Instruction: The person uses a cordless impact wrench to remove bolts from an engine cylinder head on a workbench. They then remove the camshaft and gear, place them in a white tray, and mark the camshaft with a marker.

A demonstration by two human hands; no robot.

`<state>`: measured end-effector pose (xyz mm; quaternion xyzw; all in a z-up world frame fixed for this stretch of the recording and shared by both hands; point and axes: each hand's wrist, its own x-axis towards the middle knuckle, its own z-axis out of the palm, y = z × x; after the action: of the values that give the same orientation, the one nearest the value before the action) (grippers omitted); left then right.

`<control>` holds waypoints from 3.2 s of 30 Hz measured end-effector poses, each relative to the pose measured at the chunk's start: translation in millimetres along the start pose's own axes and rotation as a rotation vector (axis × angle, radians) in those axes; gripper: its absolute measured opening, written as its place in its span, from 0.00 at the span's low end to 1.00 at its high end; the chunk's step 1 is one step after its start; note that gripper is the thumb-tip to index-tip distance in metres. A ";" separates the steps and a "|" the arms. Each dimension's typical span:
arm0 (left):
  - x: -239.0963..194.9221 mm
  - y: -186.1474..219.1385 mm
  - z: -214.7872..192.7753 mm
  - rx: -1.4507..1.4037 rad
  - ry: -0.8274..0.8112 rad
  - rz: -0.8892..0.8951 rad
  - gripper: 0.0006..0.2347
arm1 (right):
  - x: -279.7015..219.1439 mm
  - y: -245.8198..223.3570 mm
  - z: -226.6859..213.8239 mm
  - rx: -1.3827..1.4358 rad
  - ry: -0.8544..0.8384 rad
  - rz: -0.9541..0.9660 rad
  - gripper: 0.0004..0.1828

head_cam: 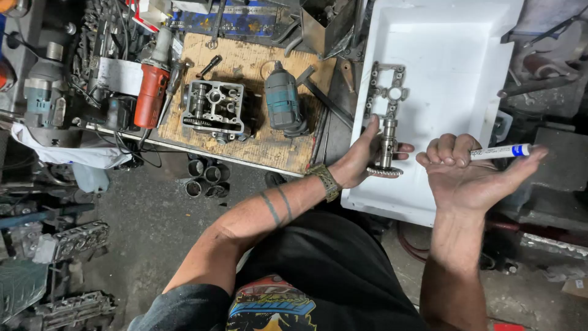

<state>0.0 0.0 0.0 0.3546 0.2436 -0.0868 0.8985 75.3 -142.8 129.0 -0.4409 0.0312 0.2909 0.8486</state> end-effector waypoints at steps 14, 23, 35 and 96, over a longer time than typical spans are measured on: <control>33.1 -7.6 -5.3 -0.001 0.054 -0.134 0.36 | 42.1 1.1 -37.5 0.023 0.099 0.163 0.41; 44.6 -7.9 -13.0 -0.088 0.134 -0.109 0.34 | 57.3 65.8 -105.0 0.001 0.154 0.095 0.41; 55.1 -34.1 -16.3 -0.486 0.218 -0.052 0.30 | 21.3 77.9 -86.2 -0.941 0.189 0.157 0.18; -247.6 92.5 -323.4 1.514 1.050 0.635 0.19 | 7.5 178.2 48.5 -1.183 -0.340 -0.718 0.07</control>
<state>-305.8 283.5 -25.0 0.8811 0.3859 0.1951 0.1916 -21.2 -23.3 26.1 -0.7591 -0.4120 0.0264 0.5034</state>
